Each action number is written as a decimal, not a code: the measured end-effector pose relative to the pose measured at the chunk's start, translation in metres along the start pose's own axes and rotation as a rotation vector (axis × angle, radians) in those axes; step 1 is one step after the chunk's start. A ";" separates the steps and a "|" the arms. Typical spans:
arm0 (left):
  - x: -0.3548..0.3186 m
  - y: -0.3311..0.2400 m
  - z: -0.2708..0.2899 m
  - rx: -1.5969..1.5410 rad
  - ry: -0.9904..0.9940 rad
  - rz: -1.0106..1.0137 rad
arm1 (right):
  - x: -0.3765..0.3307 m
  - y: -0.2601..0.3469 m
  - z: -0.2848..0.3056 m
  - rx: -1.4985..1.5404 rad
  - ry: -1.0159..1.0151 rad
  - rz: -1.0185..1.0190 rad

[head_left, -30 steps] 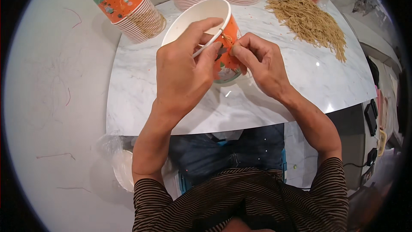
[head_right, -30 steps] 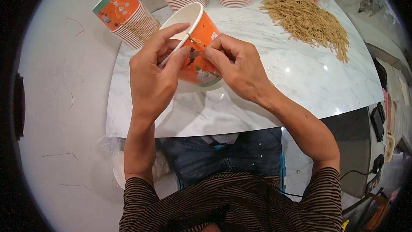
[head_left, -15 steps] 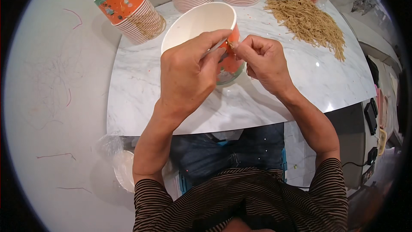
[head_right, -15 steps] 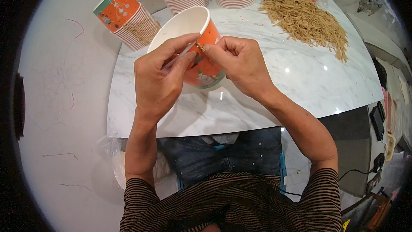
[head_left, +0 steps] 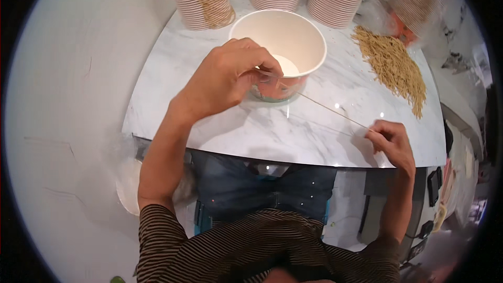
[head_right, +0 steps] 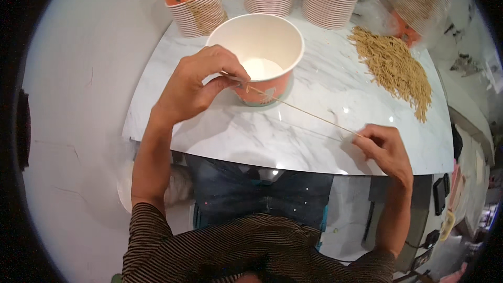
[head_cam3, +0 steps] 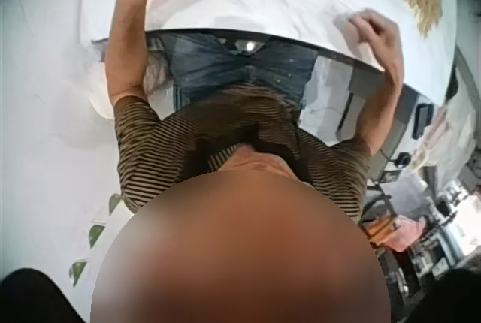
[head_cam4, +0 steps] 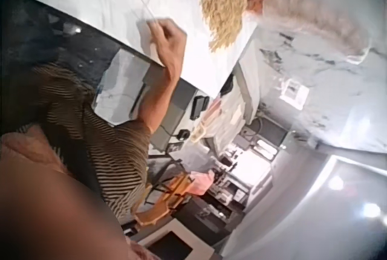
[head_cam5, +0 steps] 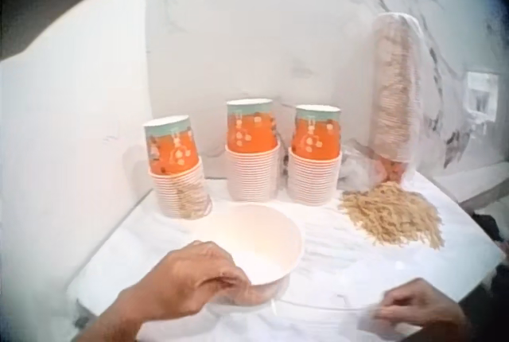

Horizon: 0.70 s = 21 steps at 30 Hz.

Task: Tying a thin string around the rim of paper cups.

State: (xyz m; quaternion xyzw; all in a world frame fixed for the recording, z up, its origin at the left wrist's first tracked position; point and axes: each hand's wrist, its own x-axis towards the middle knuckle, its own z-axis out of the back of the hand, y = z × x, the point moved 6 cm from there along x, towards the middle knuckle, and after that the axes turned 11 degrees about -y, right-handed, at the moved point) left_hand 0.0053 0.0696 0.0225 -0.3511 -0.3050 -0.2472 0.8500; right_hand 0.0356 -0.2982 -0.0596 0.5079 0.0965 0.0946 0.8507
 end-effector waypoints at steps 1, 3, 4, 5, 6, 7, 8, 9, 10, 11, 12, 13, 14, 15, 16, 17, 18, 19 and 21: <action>0.001 0.004 0.001 -0.099 0.045 0.014 | -0.006 -0.003 0.015 0.024 -0.022 0.016; 0.005 0.011 0.000 -0.229 0.156 0.026 | -0.016 -0.007 0.044 0.070 -0.081 0.063; 0.008 0.015 0.003 -0.224 0.145 0.029 | -0.018 -0.005 0.053 0.110 -0.083 0.093; 0.011 0.016 0.006 -0.111 0.124 -0.038 | -0.022 -0.001 0.060 0.150 -0.090 0.119; 0.013 0.016 0.008 0.003 0.105 -0.105 | -0.024 0.003 0.064 0.188 -0.080 0.161; 0.014 0.013 0.010 0.118 0.088 -0.172 | -0.026 0.009 0.066 0.218 -0.082 0.182; 0.013 0.010 0.008 0.111 0.093 -0.175 | -0.031 0.016 0.067 0.249 -0.091 0.196; 0.014 0.007 0.011 0.220 0.008 -0.191 | -0.033 0.027 0.065 0.279 -0.058 0.243; 0.014 0.002 0.015 0.331 -0.078 -0.208 | -0.036 0.035 0.061 0.281 -0.059 0.243; 0.015 -0.007 0.015 0.383 -0.189 -0.250 | -0.038 0.046 0.056 0.268 -0.043 0.285; 0.015 -0.015 0.009 0.384 -0.189 -0.255 | -0.042 0.055 0.050 0.258 -0.030 0.326; 0.012 -0.031 0.007 0.351 -0.292 -0.297 | -0.044 0.060 0.046 0.246 -0.041 0.340; 0.007 -0.046 0.001 0.315 -0.392 -0.341 | -0.044 0.062 0.044 0.265 -0.101 0.335; -0.007 -0.070 -0.015 0.196 -0.391 -0.464 | -0.044 0.065 0.041 0.283 -0.161 0.335; -0.026 -0.092 -0.036 0.198 -0.348 -0.591 | -0.042 0.073 0.039 0.307 -0.159 0.384; -0.042 -0.119 -0.057 0.039 -0.282 -0.626 | -0.041 0.081 0.039 0.333 -0.180 0.385; -0.057 -0.137 -0.077 -0.019 -0.127 -0.673 | -0.039 0.092 0.037 0.362 -0.198 0.392; -0.067 -0.145 -0.095 -0.019 0.001 -0.709 | -0.036 0.102 0.034 0.377 -0.200 0.405; -0.063 -0.143 -0.118 0.025 -0.036 -0.643 | -0.033 0.125 0.025 0.363 -0.196 0.431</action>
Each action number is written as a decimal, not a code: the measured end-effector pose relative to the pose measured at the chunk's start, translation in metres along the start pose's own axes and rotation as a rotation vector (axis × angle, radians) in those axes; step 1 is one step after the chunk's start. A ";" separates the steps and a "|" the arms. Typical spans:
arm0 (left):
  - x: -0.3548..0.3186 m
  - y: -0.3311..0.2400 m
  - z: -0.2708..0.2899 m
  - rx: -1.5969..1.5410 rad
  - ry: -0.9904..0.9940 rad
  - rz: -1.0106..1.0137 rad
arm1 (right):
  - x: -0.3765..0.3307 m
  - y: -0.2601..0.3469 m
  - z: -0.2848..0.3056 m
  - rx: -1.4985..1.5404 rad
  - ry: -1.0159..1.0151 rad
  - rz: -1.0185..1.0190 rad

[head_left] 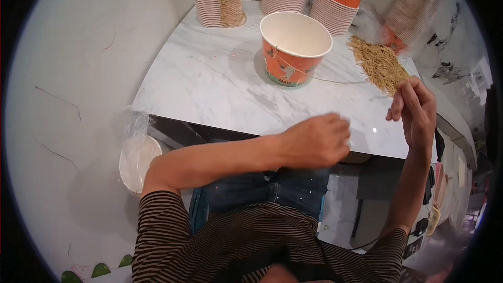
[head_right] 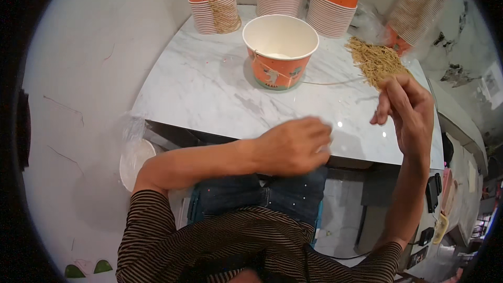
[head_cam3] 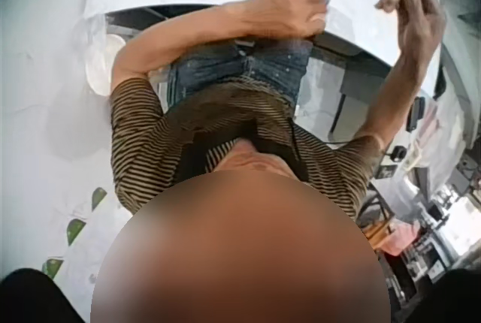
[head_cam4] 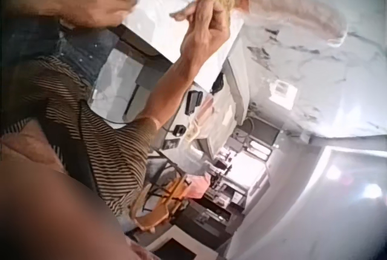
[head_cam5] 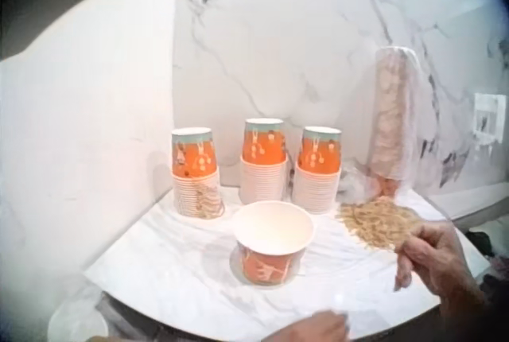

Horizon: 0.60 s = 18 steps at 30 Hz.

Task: Tying a thin string around the rim of paper cups.

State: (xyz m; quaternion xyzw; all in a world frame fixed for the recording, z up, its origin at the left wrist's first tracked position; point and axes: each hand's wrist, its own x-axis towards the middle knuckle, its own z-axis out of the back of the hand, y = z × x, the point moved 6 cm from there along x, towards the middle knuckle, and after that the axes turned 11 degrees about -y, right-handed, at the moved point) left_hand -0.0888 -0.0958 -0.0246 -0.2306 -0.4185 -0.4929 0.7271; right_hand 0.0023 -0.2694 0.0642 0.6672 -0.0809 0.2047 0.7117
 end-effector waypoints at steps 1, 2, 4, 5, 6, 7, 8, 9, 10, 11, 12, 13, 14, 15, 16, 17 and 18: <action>0.005 0.010 -0.005 0.096 -0.107 0.023 | 0.002 0.005 -0.007 0.032 0.025 0.001; 0.008 0.025 -0.001 0.210 -0.206 0.055 | 0.007 0.006 -0.019 0.042 0.043 0.007; 0.015 0.056 -0.010 0.437 -0.172 0.189 | 0.010 0.016 -0.030 0.083 0.057 0.015; 0.015 0.071 -0.015 0.533 -0.253 0.230 | 0.011 0.020 -0.033 0.090 0.070 0.029; 0.016 0.081 -0.015 0.617 -0.214 0.271 | 0.012 0.023 -0.038 0.105 0.065 0.028; 0.018 0.091 -0.010 0.664 -0.238 0.284 | 0.013 0.026 -0.042 0.122 0.060 0.027; 0.013 0.102 -0.006 0.718 -0.256 0.304 | 0.016 0.026 -0.050 0.157 0.111 0.032; 0.013 0.108 0.000 0.756 -0.245 0.333 | 0.018 0.024 -0.052 0.158 0.105 0.029; 0.010 0.119 0.000 0.667 -0.116 0.433 | 0.020 0.023 -0.056 0.190 0.096 0.019; 0.010 0.126 0.004 0.576 0.008 0.525 | 0.021 0.023 -0.057 0.219 0.084 0.015; 0.009 0.127 0.013 0.543 -0.062 0.471 | 0.023 0.026 -0.058 0.225 0.108 0.031; 0.004 0.129 0.019 0.536 -0.060 0.462 | 0.026 0.026 -0.057 0.224 0.096 0.033; 0.003 0.125 0.028 0.424 -0.087 0.418 | 0.029 0.024 -0.057 0.266 0.077 0.031; 0.001 0.122 0.039 0.313 -0.112 0.377 | 0.033 0.021 -0.056 0.310 0.060 0.028; -0.002 0.121 0.047 0.260 -0.062 0.374 | 0.037 0.017 -0.055 0.345 0.080 0.015; -0.005 0.121 0.062 0.254 -0.055 0.368 | 0.042 0.013 -0.057 0.348 0.070 0.015; -0.008 0.121 0.068 0.210 0.026 0.342 | 0.047 0.008 -0.057 0.366 0.057 0.003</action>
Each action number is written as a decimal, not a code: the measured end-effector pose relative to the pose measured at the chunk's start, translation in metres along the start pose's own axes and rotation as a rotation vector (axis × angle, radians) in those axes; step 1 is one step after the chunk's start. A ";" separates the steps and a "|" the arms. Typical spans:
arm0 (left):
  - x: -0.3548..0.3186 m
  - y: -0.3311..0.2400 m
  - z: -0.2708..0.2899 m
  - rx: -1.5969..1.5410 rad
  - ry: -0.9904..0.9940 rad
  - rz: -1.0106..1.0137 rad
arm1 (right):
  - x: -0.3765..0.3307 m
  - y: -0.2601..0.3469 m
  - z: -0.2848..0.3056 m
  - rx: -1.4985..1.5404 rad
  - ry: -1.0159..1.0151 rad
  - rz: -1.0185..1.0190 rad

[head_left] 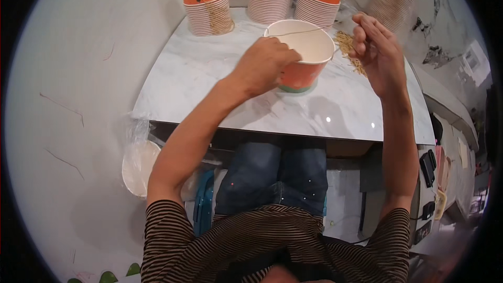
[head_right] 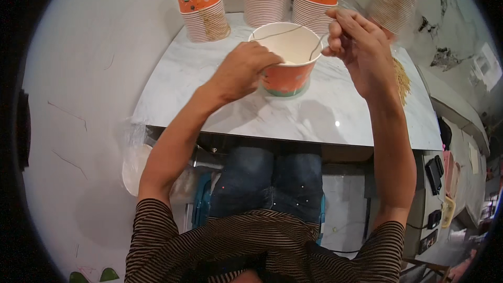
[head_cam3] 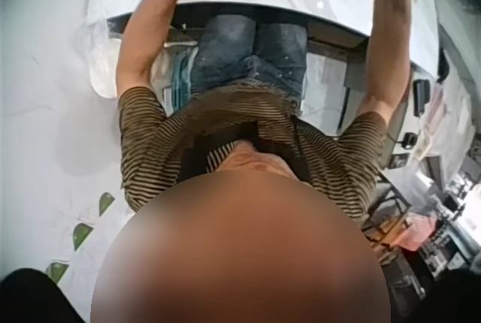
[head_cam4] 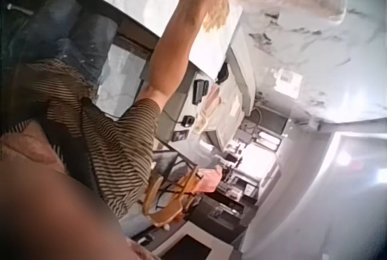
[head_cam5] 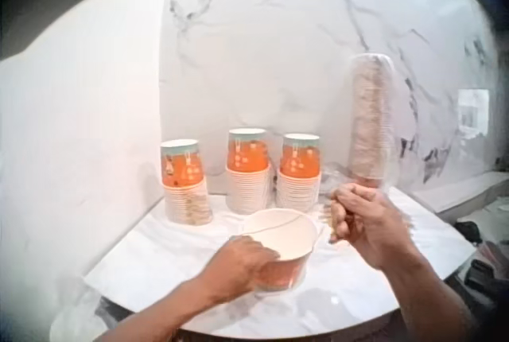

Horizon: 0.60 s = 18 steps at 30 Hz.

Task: Tying a thin string around the rim of paper cups.

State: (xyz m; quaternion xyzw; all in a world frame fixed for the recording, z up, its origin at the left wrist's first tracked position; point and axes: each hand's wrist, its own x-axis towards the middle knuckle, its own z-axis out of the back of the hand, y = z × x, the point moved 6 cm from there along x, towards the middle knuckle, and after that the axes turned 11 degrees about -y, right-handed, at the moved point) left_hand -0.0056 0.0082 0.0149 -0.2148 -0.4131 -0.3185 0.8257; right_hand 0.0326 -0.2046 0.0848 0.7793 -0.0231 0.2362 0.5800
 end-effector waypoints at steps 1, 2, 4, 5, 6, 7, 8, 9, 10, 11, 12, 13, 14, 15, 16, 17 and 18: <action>-0.002 0.002 0.004 -0.030 0.083 -0.035 | 0.004 -0.003 0.003 0.018 -0.015 -0.008; -0.006 0.007 0.014 -0.025 0.087 -0.036 | 0.009 -0.008 0.002 0.033 -0.015 -0.030; -0.011 0.016 0.023 -0.059 0.120 -0.008 | 0.014 -0.013 0.005 0.067 -0.030 -0.043; -0.011 0.017 0.032 -0.087 0.108 -0.003 | 0.015 -0.016 0.007 0.099 -0.037 -0.059; -0.013 0.020 0.036 -0.088 0.112 -0.006 | 0.016 -0.020 0.009 0.102 -0.040 -0.058; -0.016 0.026 0.040 -0.045 0.100 0.020 | 0.017 -0.027 0.013 0.158 -0.062 -0.101; -0.016 0.028 0.044 -0.002 0.090 0.048 | 0.016 -0.032 0.014 0.215 -0.083 -0.147; -0.017 0.028 0.046 0.021 0.095 0.078 | 0.013 -0.035 0.014 0.218 -0.085 -0.150; -0.019 0.024 0.045 0.020 0.100 0.079 | 0.008 -0.040 0.014 0.231 -0.100 -0.171; -0.014 0.012 0.047 0.000 0.022 0.091 | 0.002 -0.043 0.014 0.242 -0.120 -0.190; -0.010 -0.001 0.049 -0.018 -0.057 0.104 | -0.003 -0.044 0.012 0.245 -0.126 -0.192; -0.008 -0.014 0.045 -0.021 -0.050 0.102 | -0.008 -0.047 0.007 0.254 -0.110 -0.207; -0.006 -0.025 0.044 -0.092 -0.098 0.165 | -0.014 -0.047 0.000 0.264 -0.089 -0.222; -0.003 -0.033 0.041 -0.165 -0.145 0.229 | -0.017 -0.047 -0.006 0.255 -0.101 -0.226; 0.003 -0.043 0.037 -0.142 -0.141 0.189 | -0.019 -0.049 -0.007 0.258 -0.105 -0.227; 0.007 -0.050 0.030 -0.147 -0.137 0.185 | -0.021 -0.051 -0.008 0.296 -0.070 -0.238; 0.008 -0.050 0.019 -0.276 -0.097 0.330 | -0.024 -0.052 -0.010 0.334 -0.035 -0.249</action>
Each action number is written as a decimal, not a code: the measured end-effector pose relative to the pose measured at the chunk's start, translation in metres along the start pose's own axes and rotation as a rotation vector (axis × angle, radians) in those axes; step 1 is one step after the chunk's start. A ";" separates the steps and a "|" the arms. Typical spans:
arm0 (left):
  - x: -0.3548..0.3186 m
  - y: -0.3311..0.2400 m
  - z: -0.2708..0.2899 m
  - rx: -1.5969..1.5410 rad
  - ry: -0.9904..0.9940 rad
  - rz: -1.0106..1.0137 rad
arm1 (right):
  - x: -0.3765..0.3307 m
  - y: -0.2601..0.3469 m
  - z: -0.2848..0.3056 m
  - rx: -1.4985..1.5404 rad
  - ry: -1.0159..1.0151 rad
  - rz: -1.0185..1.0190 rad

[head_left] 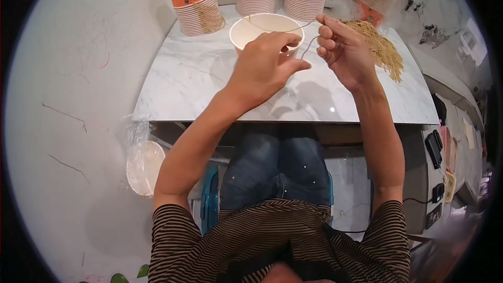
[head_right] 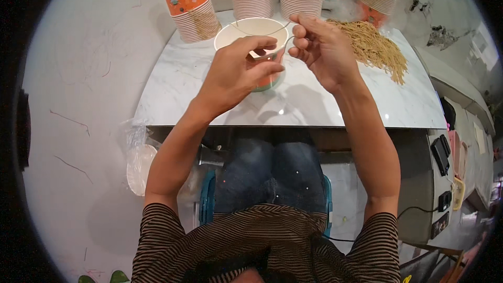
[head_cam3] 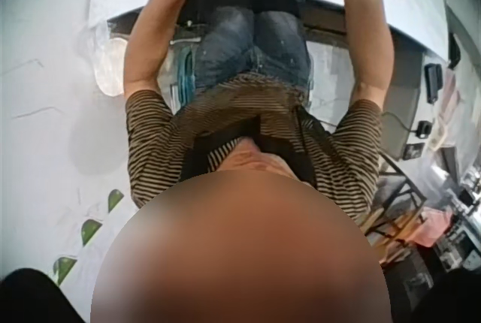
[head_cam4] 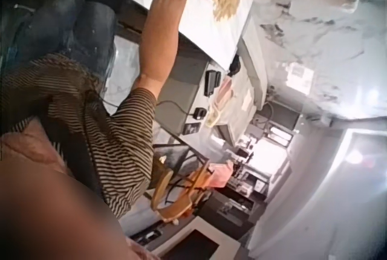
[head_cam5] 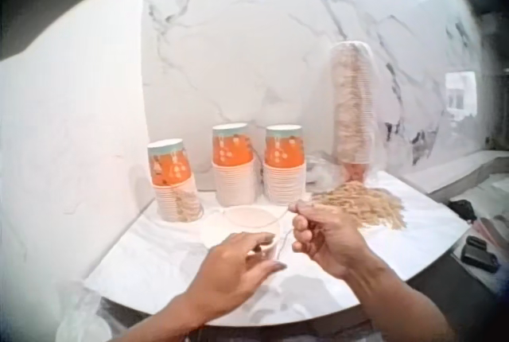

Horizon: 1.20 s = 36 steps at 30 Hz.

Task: Tying a thin string around the rim of paper cups.

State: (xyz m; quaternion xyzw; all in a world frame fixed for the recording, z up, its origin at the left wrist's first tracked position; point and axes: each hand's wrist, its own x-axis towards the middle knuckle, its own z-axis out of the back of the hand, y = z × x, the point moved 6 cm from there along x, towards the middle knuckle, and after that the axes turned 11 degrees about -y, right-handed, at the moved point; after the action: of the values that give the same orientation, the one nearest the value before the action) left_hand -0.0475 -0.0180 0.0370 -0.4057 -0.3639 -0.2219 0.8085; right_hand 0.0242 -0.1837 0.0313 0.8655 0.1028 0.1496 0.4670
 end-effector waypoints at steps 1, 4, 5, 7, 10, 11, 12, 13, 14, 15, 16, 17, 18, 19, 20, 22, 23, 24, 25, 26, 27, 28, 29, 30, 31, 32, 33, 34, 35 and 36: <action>-0.001 0.003 -0.010 -0.114 0.040 0.157 | -0.003 -0.001 0.000 -0.001 -0.004 -0.007; 0.001 0.007 -0.019 -0.248 0.047 0.254 | -0.009 -0.001 0.000 0.013 0.011 0.000; 0.000 0.008 -0.021 -0.302 0.091 0.328 | -0.011 0.000 0.002 0.015 0.007 0.003; -0.002 0.003 -0.014 -0.260 0.111 0.300 | -0.015 0.001 0.007 0.012 0.001 0.004; -0.009 0.002 -0.009 -0.308 0.209 0.440 | -0.019 -0.005 0.015 -0.045 -0.031 -0.039; -0.014 0.005 -0.011 -0.385 0.248 0.485 | -0.021 -0.009 0.019 -0.044 -0.027 -0.043; -0.020 0.006 -0.013 -0.463 0.286 0.530 | -0.022 -0.017 0.025 -0.064 -0.037 -0.089; -0.024 0.006 -0.013 -0.461 0.283 0.533 | -0.023 -0.026 0.031 -0.085 -0.046 -0.136; -0.030 0.006 -0.015 -0.486 0.306 0.566 | -0.024 -0.034 0.035 -0.102 -0.044 -0.169; -0.035 0.006 -0.018 -0.511 0.329 0.599 | -0.026 -0.042 0.039 -0.133 -0.035 -0.205; -0.041 0.009 -0.021 -0.515 0.359 0.638 | -0.029 -0.050 0.043 -0.165 -0.026 -0.241; -0.045 0.011 -0.020 -0.514 0.357 0.642 | -0.033 -0.056 0.041 -0.183 0.016 -0.266; -0.051 0.013 -0.020 -0.526 0.378 0.684 | -0.038 -0.060 0.046 -0.255 -0.034 -0.266; -0.057 0.015 -0.020 -0.537 0.401 0.725 | -0.045 -0.064 0.050 -0.327 -0.085 -0.266; -0.062 0.017 -0.022 -0.564 0.386 0.765 | -0.050 -0.065 0.051 -0.430 -0.176 -0.237; -0.069 0.020 -0.027 -0.584 0.400 0.795 | -0.064 -0.056 0.048 -0.607 -0.239 0.065; -0.072 0.021 -0.029 -0.600 0.414 0.825 | -0.073 -0.051 0.043 -0.630 -0.194 0.176; -0.073 0.020 -0.030 -0.600 0.412 0.828 | -0.084 -0.051 0.034 -0.657 -0.120 0.211; -0.074 0.018 -0.032 -0.593 0.442 0.815 | -0.095 -0.050 0.022 -0.683 -0.045 0.247; -0.074 0.015 -0.034 -0.588 0.475 0.801 | -0.104 -0.052 0.013 -0.733 0.037 0.256; -0.075 0.016 -0.034 -0.588 0.476 0.803 | -0.111 -0.054 0.005 -0.733 0.110 0.241; -0.077 0.018 -0.035 -0.562 0.494 0.784 | -0.117 -0.057 -0.001 -0.731 0.183 0.225; -0.076 0.019 -0.036 -0.536 0.514 0.760 | -0.117 -0.060 -0.001 -0.703 0.190 0.203; -0.077 0.021 -0.036 -0.535 0.516 0.761 | -0.116 -0.062 0.000 -0.702 0.187 0.203; -0.079 0.023 -0.035 -0.535 0.513 0.773 | -0.115 -0.066 0.001 -0.720 0.186 0.215; -0.080 0.025 -0.036 -0.539 0.511 0.786 | -0.114 -0.068 0.002 -0.742 0.181 0.225; -0.079 0.027 -0.036 -0.543 0.515 0.788 | -0.112 -0.069 0.003 -0.743 0.177 0.221; -0.078 0.029 -0.036 -0.533 0.521 0.793 | -0.110 -0.068 0.000 -0.791 0.197 0.281; -0.080 0.030 -0.035 -0.521 0.523 0.806 | -0.110 -0.069 -0.002 -0.835 0.224 0.336; -0.082 0.031 -0.035 -0.522 0.523 0.816 | -0.110 -0.072 -0.001 -0.832 0.225 0.326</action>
State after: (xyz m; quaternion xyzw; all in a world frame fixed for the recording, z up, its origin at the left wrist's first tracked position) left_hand -0.0653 -0.0239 -0.0555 -0.6323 0.1030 -0.0666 0.7649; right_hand -0.0814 -0.1781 -0.0465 0.5876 -0.0536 0.3429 0.7310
